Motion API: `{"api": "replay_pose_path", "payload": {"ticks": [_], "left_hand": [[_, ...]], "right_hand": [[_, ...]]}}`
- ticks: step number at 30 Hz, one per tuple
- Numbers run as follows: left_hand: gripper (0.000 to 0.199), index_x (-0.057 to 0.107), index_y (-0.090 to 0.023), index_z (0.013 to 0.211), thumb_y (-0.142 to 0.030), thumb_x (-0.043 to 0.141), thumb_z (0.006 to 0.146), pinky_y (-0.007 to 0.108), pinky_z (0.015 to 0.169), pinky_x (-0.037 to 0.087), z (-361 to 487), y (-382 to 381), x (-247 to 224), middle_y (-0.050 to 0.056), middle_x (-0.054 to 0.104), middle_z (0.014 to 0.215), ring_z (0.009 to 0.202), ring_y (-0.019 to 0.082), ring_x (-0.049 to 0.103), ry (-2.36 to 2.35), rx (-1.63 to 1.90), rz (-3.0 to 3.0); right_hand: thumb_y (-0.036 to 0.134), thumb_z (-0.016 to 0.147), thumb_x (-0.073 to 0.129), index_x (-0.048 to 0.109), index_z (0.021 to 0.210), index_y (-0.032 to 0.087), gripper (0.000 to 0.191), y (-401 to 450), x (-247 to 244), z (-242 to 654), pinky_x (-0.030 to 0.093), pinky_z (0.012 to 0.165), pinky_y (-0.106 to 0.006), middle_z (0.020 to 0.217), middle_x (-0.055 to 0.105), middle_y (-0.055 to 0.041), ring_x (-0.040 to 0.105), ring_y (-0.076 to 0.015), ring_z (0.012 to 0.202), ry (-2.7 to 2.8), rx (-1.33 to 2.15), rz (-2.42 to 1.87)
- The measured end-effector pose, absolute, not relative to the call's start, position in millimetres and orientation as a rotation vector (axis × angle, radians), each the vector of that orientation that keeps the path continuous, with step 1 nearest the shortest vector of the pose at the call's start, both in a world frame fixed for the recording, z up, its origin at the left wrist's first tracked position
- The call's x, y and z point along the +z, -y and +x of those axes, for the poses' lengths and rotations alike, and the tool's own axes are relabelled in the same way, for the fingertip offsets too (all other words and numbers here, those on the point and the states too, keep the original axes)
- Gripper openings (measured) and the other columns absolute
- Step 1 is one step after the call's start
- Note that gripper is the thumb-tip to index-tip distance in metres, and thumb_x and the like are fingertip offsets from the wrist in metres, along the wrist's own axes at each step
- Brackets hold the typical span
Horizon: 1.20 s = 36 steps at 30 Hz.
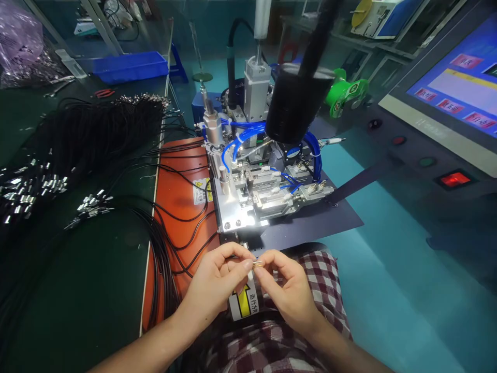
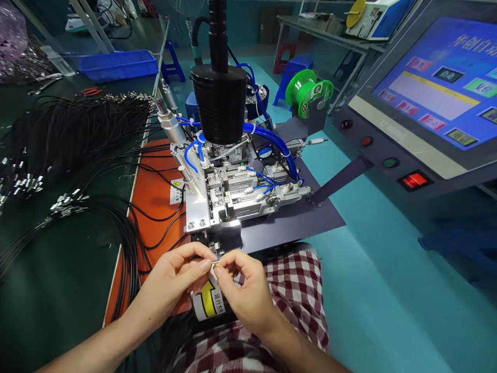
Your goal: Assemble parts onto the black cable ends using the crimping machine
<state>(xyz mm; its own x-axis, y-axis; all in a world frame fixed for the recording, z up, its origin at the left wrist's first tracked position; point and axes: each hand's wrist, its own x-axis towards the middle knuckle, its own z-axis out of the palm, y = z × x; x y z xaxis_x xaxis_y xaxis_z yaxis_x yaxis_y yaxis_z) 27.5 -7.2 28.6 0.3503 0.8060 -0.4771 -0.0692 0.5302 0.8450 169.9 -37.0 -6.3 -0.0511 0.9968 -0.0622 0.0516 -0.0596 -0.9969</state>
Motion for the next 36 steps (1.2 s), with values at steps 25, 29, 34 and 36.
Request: {"api": "replay_pose_path", "payload": {"ticks": [25,29,34,36], "left_hand": [[0.024,0.055,-0.015,0.074,-0.036,0.066,0.076,0.014,0.036,0.021,29,8,26,-0.008,0.041,0.041,0.038,0.004,0.031,-1.129,0.622,0.761],[0.024,0.055,-0.015,0.074,-0.036,0.066,0.075,0.015,0.038,0.023,29,8,24,-0.009,0.04,0.04,0.039,0.004,0.03,-1.115,0.628,0.756],[0.023,0.056,-0.016,0.078,-0.037,0.065,0.077,0.015,0.039,0.026,29,10,24,-0.008,0.041,0.041,0.04,0.004,0.029,-1.127,0.606,0.777],[0.023,0.057,-0.016,0.079,-0.037,0.064,0.078,0.015,0.039,0.026,28,10,23,-0.008,0.041,0.042,0.04,0.004,0.03,-1.132,0.592,0.805]], "right_hand": [[0.023,0.08,0.057,0.056,0.071,0.017,0.011,24,-2,184,0.038,0.047,-0.022,0.057,0.049,0.0038,0.045,-0.0096,0.049,1.143,1.546,-1.241],[0.016,0.079,0.055,0.057,0.068,0.018,0.011,28,1,183,0.039,0.055,-0.026,0.061,0.055,0.0006,0.049,-0.0127,0.056,1.493,1.014,-1.355],[0.013,0.078,0.057,0.061,0.071,0.019,0.01,35,7,186,0.033,0.058,-0.03,0.059,0.061,0.0001,0.049,-0.0129,0.053,1.886,0.477,-1.315],[0.013,0.079,0.056,0.061,0.07,0.019,0.011,33,11,188,0.032,0.058,-0.03,0.06,0.062,-0.0002,0.049,-0.0127,0.053,1.954,0.455,-1.31]]}}
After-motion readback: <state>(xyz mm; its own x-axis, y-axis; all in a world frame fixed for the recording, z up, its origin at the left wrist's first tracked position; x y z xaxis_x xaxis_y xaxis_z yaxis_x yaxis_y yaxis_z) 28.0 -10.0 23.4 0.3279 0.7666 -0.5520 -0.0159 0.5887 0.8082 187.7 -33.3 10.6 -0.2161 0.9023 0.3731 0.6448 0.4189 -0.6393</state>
